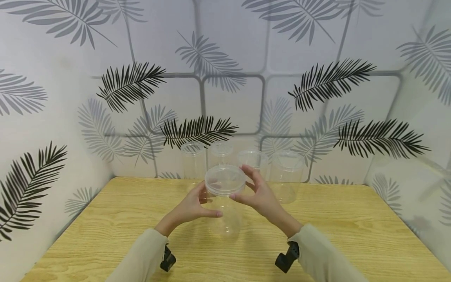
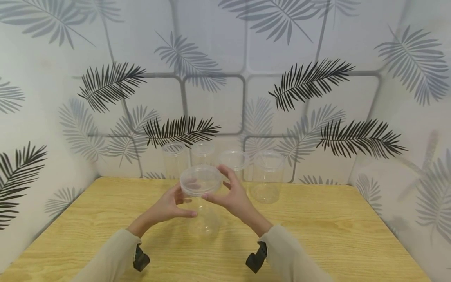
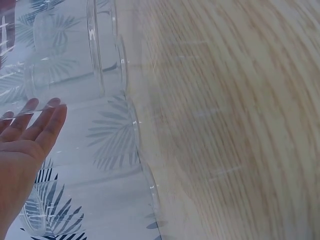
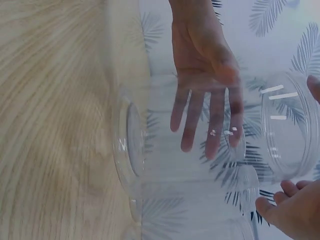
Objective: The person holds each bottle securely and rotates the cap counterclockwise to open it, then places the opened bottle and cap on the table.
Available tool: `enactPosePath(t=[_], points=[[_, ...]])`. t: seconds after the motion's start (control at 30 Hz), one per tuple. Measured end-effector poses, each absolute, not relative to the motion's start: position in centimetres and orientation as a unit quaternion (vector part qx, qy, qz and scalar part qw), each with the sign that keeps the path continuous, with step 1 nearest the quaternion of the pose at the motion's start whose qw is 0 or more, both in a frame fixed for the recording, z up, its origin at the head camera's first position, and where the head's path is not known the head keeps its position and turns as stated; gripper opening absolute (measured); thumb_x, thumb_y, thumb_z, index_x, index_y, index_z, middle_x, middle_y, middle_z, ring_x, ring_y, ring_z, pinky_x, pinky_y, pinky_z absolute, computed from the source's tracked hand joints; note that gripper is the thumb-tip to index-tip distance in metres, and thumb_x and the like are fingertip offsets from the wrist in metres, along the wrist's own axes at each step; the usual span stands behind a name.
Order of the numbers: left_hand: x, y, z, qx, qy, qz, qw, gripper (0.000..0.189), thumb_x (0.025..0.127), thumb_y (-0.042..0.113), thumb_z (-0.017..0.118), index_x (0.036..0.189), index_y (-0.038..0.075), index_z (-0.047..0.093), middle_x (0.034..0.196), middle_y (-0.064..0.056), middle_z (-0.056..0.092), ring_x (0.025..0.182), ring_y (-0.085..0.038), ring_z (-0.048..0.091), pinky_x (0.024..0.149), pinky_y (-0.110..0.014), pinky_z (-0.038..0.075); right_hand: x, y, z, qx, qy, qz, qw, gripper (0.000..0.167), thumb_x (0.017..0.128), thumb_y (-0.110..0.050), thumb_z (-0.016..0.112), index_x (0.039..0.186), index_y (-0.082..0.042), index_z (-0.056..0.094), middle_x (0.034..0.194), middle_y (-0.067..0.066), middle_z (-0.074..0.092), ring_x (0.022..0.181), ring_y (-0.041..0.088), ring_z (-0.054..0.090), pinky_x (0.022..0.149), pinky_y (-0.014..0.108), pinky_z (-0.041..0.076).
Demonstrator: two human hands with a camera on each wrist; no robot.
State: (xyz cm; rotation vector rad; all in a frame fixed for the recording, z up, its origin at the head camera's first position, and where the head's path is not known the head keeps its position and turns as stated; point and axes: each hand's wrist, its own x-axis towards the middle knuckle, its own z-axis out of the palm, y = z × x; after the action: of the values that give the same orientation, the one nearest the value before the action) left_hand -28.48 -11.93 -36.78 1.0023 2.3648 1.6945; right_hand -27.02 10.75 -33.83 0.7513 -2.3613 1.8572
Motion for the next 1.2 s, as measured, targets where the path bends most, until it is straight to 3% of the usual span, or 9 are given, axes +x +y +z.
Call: enactPosePath(t=[0.23,0.37,0.5,0.67,0.83,1.03,1.2], points=[[-29.7,-12.0,-38.2,0.333,0.766,0.549,0.031,0.093,0.071,0.013,0.079,0.144,0.021,0.023,0.142,-0.011,0.037,0.121,-0.033,0.048,0.099,-0.051,0.04,-26.9,10.0,-34.1,0.238,-0.769,0.591,0.058,0.086,0.073,-0.016,0.077,0.141,-0.009,0.025,0.143,0.011,0.032,0.134,0.031,0.029,0.108,0.05,0.028],[-29.7,-12.0,-38.2,0.337,0.763,0.55,0.03,0.092,0.07,0.016,0.079,0.143,0.023,0.024,0.14,-0.009,0.039,0.12,-0.032,0.05,0.099,-0.051,0.04,-27.3,10.4,-34.2,0.259,-0.759,0.596,0.046,0.085,0.074,-0.016,0.077,0.141,-0.009,0.026,0.143,0.012,0.033,0.135,0.029,0.028,0.109,0.049,0.027],[-29.7,-12.0,-38.3,0.341,0.761,0.551,0.033,0.091,0.069,0.017,0.08,0.142,0.024,0.026,0.138,-0.009,0.04,0.118,-0.031,0.051,0.098,-0.05,0.041,-28.1,11.2,-34.1,0.295,-0.727,0.62,-0.022,0.082,0.077,-0.015,0.074,0.142,-0.011,0.024,0.142,0.01,0.034,0.132,0.029,0.032,0.106,0.047,0.033],[-29.6,-12.1,-38.3,0.344,0.761,0.548,0.041,0.088,0.069,0.017,0.081,0.14,0.023,0.03,0.136,-0.008,0.043,0.117,-0.029,0.052,0.097,-0.046,0.043,-29.3,12.1,-33.9,0.338,-0.673,0.645,-0.129,0.08,0.079,-0.015,0.071,0.143,-0.013,0.023,0.14,0.011,0.033,0.124,0.026,0.04,0.092,0.035,0.047],[-29.4,-12.1,-38.2,0.345,0.763,0.545,0.047,0.085,0.069,0.018,0.08,0.139,0.02,0.032,0.134,-0.01,0.044,0.117,-0.031,0.052,0.097,-0.047,0.043,-30.0,12.6,-33.8,0.358,-0.65,0.648,-0.172,0.082,0.08,-0.016,0.071,0.144,-0.012,0.02,0.14,0.011,0.031,0.118,0.018,0.045,0.089,0.032,0.049],[-29.6,-12.2,-38.3,0.343,0.761,0.549,0.047,0.085,0.069,0.015,0.08,0.139,0.018,0.031,0.136,-0.011,0.042,0.118,-0.033,0.051,0.098,-0.054,0.039,-29.8,12.6,-33.7,0.358,-0.644,0.655,-0.167,0.085,0.079,-0.016,0.071,0.145,-0.01,0.017,0.143,0.013,0.029,0.123,0.024,0.043,0.091,0.034,0.047],[-29.6,-12.3,-38.3,0.339,0.761,0.552,0.038,0.089,0.069,0.014,0.08,0.141,0.021,0.028,0.139,-0.008,0.04,0.119,-0.031,0.05,0.099,-0.051,0.04,-28.9,12.4,-33.7,0.327,-0.673,0.655,-0.108,0.083,0.078,-0.018,0.072,0.144,-0.012,0.021,0.148,0.007,0.025,0.132,0.033,0.031,0.101,0.041,0.04]])
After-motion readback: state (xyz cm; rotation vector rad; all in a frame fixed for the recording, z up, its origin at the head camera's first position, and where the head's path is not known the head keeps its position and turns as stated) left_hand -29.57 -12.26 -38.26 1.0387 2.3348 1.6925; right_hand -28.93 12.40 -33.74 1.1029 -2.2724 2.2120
